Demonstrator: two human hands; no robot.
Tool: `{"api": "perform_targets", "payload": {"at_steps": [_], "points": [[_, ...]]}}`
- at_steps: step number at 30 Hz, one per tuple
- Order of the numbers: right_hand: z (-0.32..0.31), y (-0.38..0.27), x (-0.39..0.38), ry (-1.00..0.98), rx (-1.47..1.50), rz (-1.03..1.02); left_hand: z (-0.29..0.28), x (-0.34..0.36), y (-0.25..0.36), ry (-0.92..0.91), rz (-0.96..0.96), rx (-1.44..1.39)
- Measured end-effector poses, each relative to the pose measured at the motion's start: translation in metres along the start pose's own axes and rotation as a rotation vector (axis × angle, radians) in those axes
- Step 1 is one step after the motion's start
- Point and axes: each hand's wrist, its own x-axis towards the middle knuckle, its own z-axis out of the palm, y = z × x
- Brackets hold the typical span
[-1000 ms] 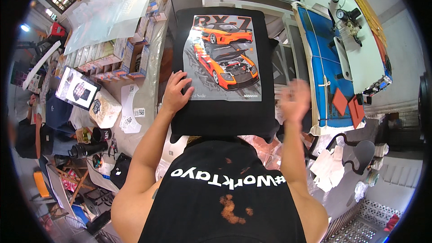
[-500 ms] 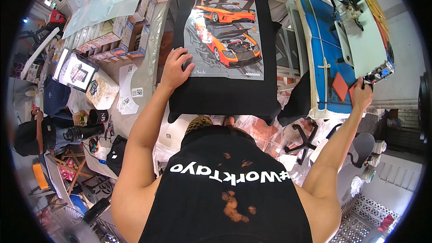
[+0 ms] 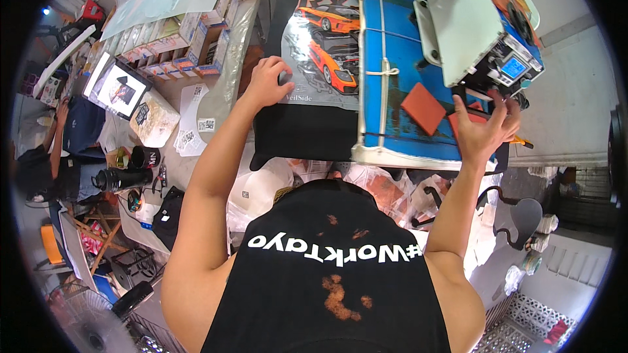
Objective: The person aligns a black t-shirt on a heat press, places a graphic transfer on the back, trims the transfer with scissors, and then applies a label to the front of a different shirt using the same heat press machine.
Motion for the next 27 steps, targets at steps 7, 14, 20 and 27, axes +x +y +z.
{"api": "perform_targets", "payload": {"at_steps": [7, 14, 20, 27], "points": [[0.011, -0.100, 0.019, -0.005, 0.281, -0.058, -0.020, -0.009, -0.023, 0.386, -0.331, -0.391], [0.024, -0.178, 0.016, 0.057, 0.328, -0.115, -0.010, -0.158, -0.075, 0.367, -0.640, -0.312], [0.026, -0.198, 0.012, 0.082, 0.334, -0.108, -0.009, -0.274, -0.002, 0.410, -0.855, -0.213], [0.003, -0.175, 0.013, -0.066, 0.522, -0.072, 0.102, -0.373, 0.050, -0.360, -0.765, -0.648]]}}
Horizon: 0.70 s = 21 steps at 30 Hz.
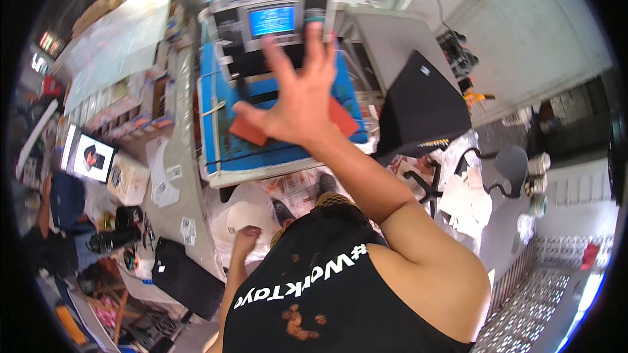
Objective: The person aligns a black t-shirt on a heat press, places a graphic transfer on the back, trims the transfer with scissors, and then applies a label to the front of a different shirt using the same heat press machine.
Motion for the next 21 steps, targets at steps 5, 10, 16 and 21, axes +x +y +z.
{"api": "perform_targets", "payload": {"at_steps": [5, 10, 16, 21], "points": [[-0.053, 0.090, -0.009, -0.034, 0.615, -0.079, 0.117, 0.052, 0.127, -0.528, 0.026, 0.218], [-0.093, 0.328, -0.041, -0.106, 0.087, 0.022, 0.258, 0.108, 0.244, -0.486, 0.243, 0.136], [-0.091, 0.542, -0.055, -0.495, -0.410, 0.682, 0.394, 0.188, 0.312, 0.116, 0.207, -0.538], [-0.085, 0.582, -0.020, -0.906, -0.270, 0.782, 0.375, 0.216, 0.388, -0.098, 0.039, -0.938]]}}
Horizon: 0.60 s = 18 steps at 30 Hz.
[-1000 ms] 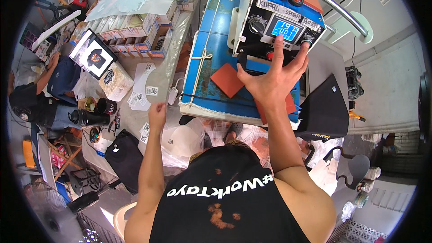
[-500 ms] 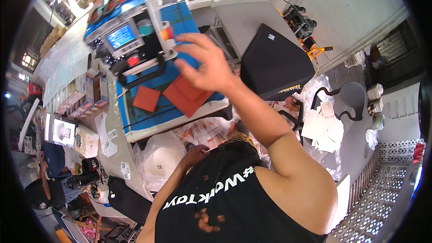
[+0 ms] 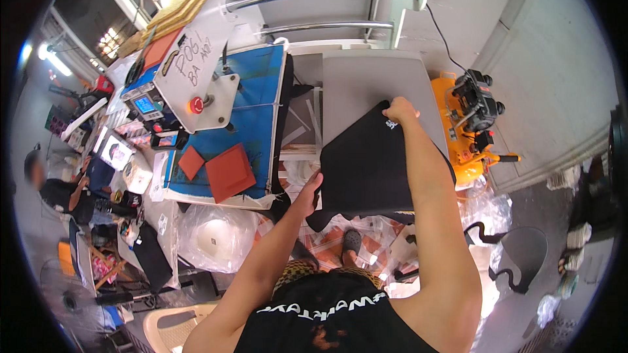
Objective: The person aligns a black t-shirt on a heat press, places a graphic transfer on the back, trims the transfer with scissors, and then applies a label to the front of a different shirt using the same heat press machine.
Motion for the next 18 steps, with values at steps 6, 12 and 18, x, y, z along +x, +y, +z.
{"api": "perform_targets", "payload": {"at_steps": [6, 12, 18], "points": [[-0.038, 0.058, -0.012, -0.003, 0.189, -0.500, 0.026, -0.029, 0.035, 0.089, 0.080, 0.911], [-0.153, 0.123, -0.227, 0.010, 0.801, -0.447, 0.008, -0.139, 0.081, -0.387, 0.080, 1.654], [-0.267, 0.220, -0.320, 0.185, 0.926, -1.025, 0.040, -0.220, 0.176, -0.389, 0.459, 1.236]]}}
